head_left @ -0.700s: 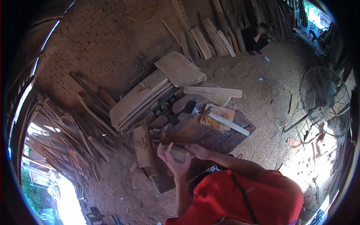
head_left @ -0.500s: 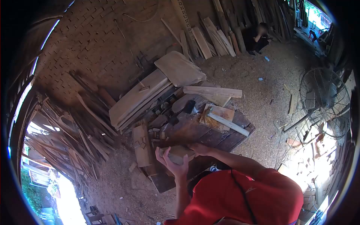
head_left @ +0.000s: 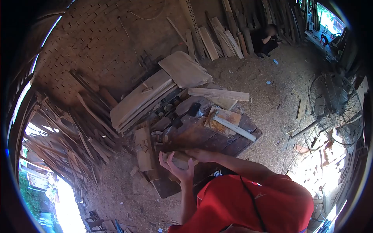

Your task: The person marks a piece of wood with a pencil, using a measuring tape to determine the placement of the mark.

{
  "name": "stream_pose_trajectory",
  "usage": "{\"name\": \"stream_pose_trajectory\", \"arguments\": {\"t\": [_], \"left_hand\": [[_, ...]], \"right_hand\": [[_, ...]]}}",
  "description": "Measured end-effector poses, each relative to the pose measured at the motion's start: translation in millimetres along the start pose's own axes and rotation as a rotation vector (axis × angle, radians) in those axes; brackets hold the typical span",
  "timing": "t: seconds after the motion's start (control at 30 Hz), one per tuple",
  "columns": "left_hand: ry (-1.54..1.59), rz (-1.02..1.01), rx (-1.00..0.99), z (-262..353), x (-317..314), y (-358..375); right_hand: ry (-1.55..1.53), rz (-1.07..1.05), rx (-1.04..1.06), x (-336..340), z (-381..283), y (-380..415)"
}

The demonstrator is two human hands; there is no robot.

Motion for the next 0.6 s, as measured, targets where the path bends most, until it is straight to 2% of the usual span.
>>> {"name": "stream_pose_trajectory", "arguments": {"t": [0.07, 0.17, 0.27, 0.3, 0.4, 0.5, 0.6], "left_hand": [[-0.008, 0.004, -0.003, 1, -3, -2], [0.008, 0.017, 0.006, 1, -2, -1], [0.003, 0.024, -0.007, 0, 1, 2], [0.004, 0.024, -0.007, 0, 1, 2], [0.0, 0.027, -0.003, 1, 0, 2], [-0.001, 0.032, 0.007, 0, -1, 1], [0.017, 0.033, 0.011, 0, -1, 1]], "right_hand": [[-0.095, 0.047, 0.094, -7, -27, -3], [-0.163, -0.012, 0.02, -3, -20, 0], [-0.388, -0.059, -0.24, -2, 89, -4], [-0.278, -0.021, -0.321, 8, 88, 0], [0.384, -0.025, 0.061, 4, 28, -4], [0.106, 0.037, 0.094, 6, -41, 5], [-0.006, 0.017, -0.255, 14, 10, 13]]}}
Point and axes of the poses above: each hand's wrist, its own y-axis away from the middle knuckle, its own x-axis out of the back of the hand, z = x × y, the point moved 9 cm from there along -y, towards the middle knuckle, and after that the axes turned 3 degrees about y, right-handed, at the moved point
